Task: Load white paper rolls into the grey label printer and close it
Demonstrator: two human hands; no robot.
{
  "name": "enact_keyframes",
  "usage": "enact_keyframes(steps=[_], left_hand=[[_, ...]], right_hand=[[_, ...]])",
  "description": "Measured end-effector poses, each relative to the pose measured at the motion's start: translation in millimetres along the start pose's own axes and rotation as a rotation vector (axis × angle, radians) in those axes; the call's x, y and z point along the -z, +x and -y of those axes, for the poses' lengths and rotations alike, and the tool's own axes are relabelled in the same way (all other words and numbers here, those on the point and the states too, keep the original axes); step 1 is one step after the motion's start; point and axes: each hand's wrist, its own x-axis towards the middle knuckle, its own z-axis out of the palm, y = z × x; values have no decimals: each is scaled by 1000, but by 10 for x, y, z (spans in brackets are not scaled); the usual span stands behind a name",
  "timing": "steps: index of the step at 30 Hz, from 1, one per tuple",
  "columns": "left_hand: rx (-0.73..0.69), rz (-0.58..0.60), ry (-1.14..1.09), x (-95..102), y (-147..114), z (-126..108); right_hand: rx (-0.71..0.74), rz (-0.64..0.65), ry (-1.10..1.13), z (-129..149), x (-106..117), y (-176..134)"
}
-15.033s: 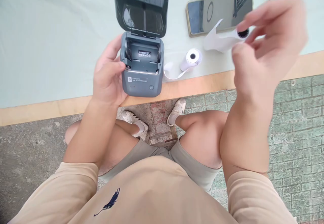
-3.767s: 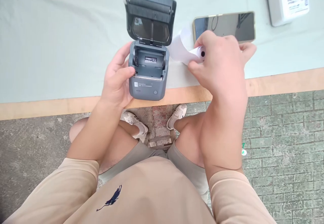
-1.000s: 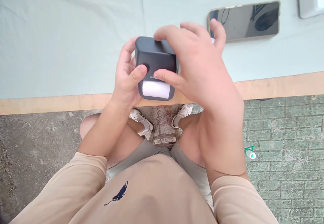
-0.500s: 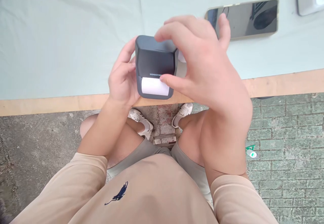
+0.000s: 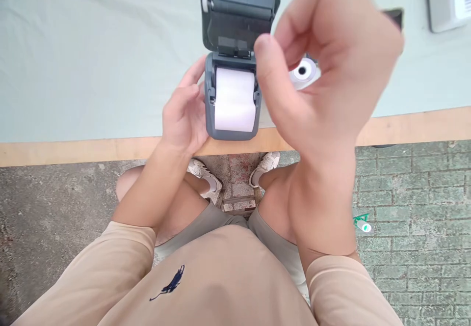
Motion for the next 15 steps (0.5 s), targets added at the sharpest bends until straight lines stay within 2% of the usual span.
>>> enact_keyframes(steps=[2,5,7,11,15], left_hand=[[-35,45,-2,-6,-14,-2],[-75,75,55,2,-17,20],[-81,82,97,18,-6,48],[-110,102,103,46,18,99],[-102,83,124,34,19,102]], right_hand=[[12,47,-137,-8,-20,19],[-25,256,-327,-26,-66,65],[-65,349,-425,-31,-98,90],[-49,437,-505,5,-161,118],[-123,486,-602,115,-192,136]])
